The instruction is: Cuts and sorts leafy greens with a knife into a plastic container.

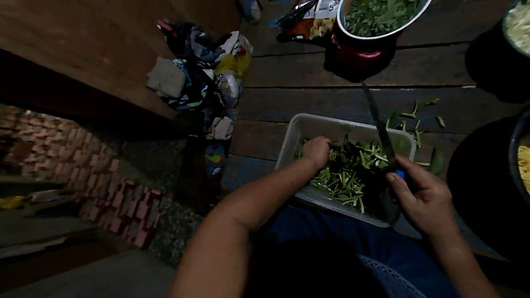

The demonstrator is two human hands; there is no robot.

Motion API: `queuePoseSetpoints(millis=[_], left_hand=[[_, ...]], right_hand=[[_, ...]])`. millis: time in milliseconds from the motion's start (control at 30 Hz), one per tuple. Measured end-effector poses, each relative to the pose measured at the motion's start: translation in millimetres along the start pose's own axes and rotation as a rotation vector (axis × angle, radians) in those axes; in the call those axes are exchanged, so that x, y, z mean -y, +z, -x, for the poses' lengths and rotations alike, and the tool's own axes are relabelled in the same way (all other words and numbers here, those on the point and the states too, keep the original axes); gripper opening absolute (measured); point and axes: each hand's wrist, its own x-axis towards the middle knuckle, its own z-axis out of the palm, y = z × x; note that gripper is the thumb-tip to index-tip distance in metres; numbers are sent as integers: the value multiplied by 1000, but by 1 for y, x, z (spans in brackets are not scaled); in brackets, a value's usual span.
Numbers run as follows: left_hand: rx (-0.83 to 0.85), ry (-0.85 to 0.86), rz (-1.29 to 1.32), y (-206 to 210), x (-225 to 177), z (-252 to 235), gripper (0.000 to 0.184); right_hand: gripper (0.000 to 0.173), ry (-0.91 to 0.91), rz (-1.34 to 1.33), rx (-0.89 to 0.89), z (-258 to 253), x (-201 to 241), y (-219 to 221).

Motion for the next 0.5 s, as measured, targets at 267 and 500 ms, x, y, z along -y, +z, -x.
queuePoseSetpoints(millis=[267, 500], left_hand=[[12, 233, -430, 7, -9, 6, 29], [-26, 200, -303, -5, -11, 9, 29]], right_hand=[[39, 36, -37, -14, 0, 0, 0], [35, 38, -35, -18, -2, 1, 0]])
